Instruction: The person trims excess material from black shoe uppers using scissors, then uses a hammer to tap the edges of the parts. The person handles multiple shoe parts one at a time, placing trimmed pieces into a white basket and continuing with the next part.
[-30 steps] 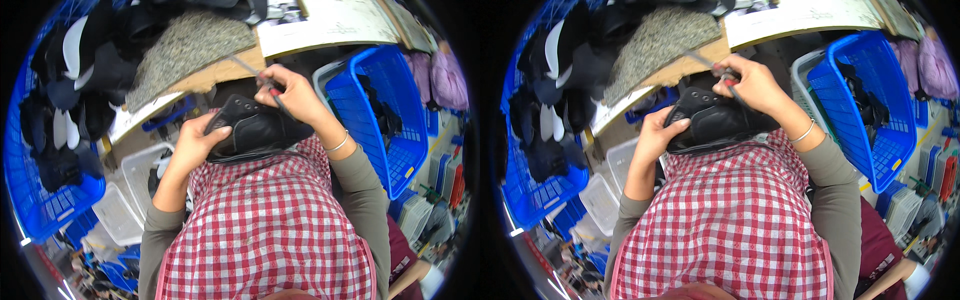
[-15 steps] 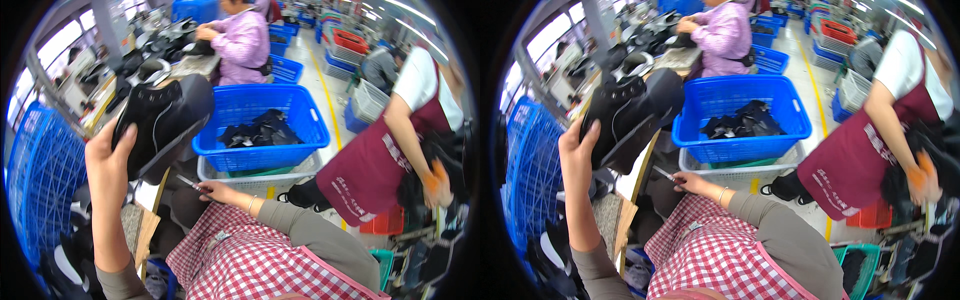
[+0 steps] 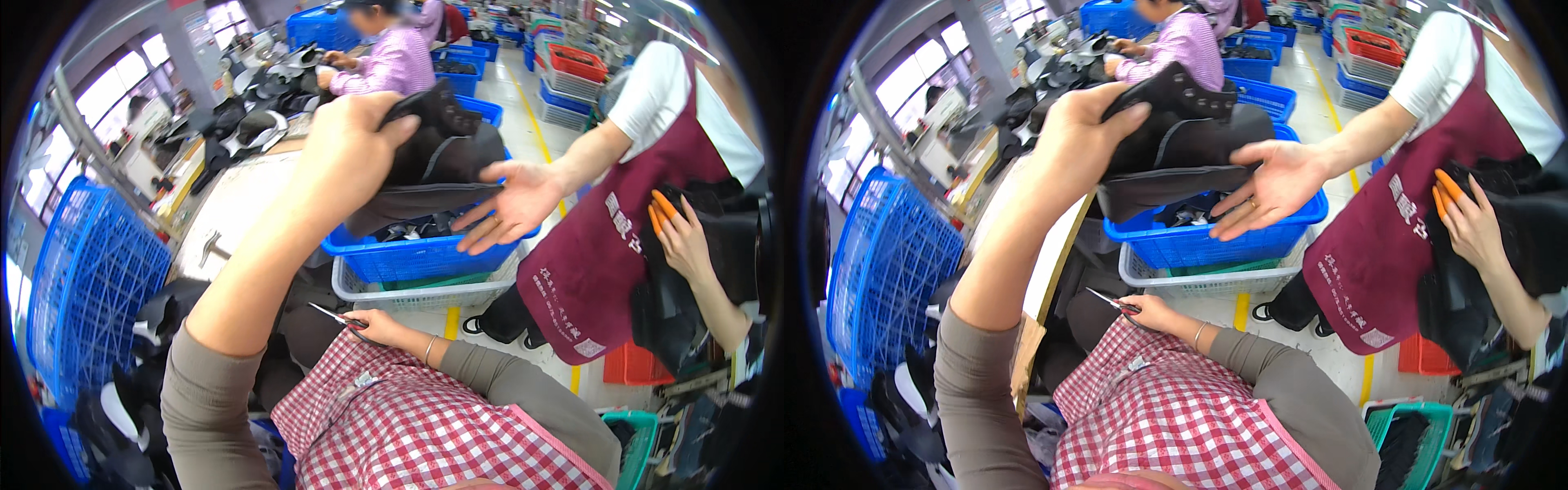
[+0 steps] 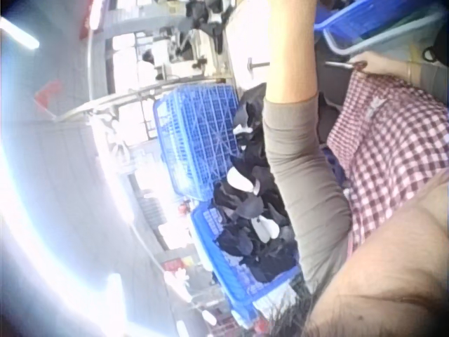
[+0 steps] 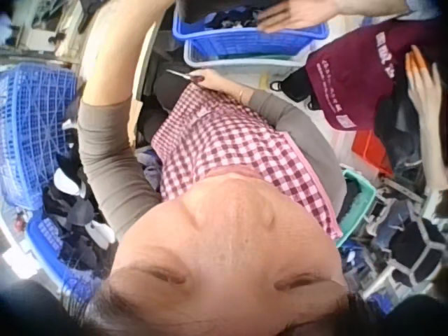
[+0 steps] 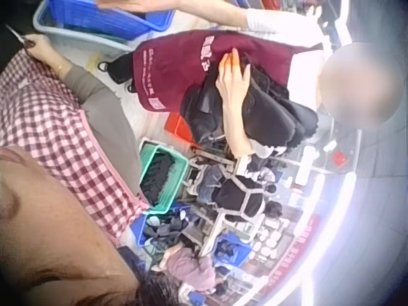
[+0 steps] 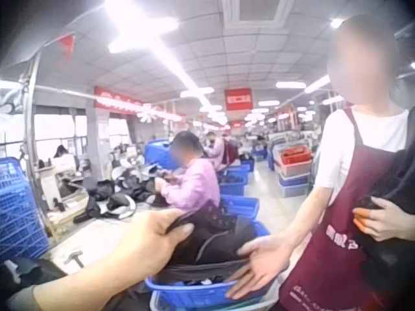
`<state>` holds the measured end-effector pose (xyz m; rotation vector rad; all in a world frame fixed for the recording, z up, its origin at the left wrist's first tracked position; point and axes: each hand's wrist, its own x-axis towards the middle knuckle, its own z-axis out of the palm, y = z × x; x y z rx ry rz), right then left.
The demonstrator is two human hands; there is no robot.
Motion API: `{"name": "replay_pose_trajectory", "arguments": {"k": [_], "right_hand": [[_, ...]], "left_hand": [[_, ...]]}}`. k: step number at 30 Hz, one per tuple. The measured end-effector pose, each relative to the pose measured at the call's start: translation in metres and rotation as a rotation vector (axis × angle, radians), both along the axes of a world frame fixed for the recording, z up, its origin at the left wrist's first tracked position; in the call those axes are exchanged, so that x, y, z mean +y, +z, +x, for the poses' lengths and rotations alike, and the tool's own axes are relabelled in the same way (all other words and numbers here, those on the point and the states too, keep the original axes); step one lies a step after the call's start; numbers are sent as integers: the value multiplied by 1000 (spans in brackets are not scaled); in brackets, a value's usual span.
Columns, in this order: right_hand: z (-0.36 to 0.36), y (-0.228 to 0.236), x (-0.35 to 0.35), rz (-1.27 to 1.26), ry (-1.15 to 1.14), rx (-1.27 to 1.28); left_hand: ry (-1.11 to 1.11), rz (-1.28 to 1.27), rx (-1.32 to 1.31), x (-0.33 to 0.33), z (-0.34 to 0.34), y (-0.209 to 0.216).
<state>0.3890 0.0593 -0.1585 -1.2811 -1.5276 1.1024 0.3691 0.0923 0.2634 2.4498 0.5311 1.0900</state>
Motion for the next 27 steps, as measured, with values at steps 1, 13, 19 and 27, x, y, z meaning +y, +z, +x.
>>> {"name": "replay_pose_trajectory", "arguments": {"k": [1,13,19,27], "right_hand": [[-2,-1,-1,-37,25,-6],[3,0,-2,-111,29,105],[-8,21,-4,-195,132,270],[-105,66,2,-64,513,218]], "left_hand": [[31,87,8,-2,2,0],[-18,578,-59,-73,21,-60],[78,342,-179,-55,-115,-189],[661,-935,-339,-92,-306,-317]]}}
